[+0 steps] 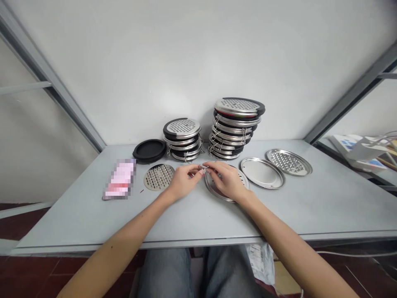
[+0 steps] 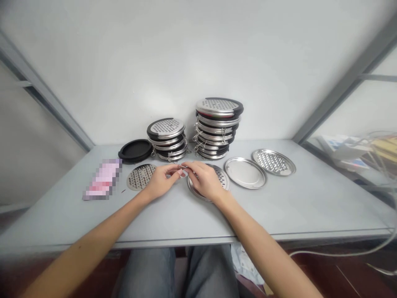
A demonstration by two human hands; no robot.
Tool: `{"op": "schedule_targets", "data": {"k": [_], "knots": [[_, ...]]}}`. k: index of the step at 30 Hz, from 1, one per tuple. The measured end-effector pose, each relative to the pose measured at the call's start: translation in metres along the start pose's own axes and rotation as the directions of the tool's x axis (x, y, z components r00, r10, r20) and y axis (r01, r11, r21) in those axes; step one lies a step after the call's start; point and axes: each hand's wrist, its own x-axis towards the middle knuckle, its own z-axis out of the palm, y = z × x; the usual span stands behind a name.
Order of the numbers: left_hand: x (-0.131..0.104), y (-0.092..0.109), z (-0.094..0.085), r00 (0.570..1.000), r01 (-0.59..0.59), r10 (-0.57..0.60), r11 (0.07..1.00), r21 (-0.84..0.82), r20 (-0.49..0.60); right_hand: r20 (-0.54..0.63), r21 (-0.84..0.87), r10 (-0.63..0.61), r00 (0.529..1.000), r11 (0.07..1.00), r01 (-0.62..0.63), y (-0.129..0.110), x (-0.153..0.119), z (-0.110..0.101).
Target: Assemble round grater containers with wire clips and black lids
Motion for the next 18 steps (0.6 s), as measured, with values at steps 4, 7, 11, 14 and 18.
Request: {"op": "schedule_targets", "data": {"k": [4,7,11,14,18], "knots": [[-0.002,0.005,-0.002,0.998,0.037,-0.037,0.999,0.008,0.046,-0.043,0.081,0.104,0.994,0.992,-0.100,-0.004,0.002,-0.002],[-0.002,0.006,-0.003,0.995,0.043,-0.043,0.999,0.011,0.087,-0.052,0.181,0.224,0.973,0.960,-0.211,-0.004,0.002,-0.001],[-0.001,0.008,-0.007,0.998,0.064,-0.064,0.998,-0.015,-0.002,-0.009,0.323,0.355,0.935,0.886,-0.333,-0.004,0.002,0.001],[0.000,0.009,-0.011,0.998,0.050,-0.050,0.999,0.019,-0.041,0.017,0.375,0.391,0.920,0.851,-0.368,-0.006,0.003,0.001],[0.000,0.008,-0.013,0.997,-0.045,0.052,0.991,0.123,-0.056,0.049,0.427,0.393,0.918,0.823,-0.374,-0.008,0.004,0.002]]}}
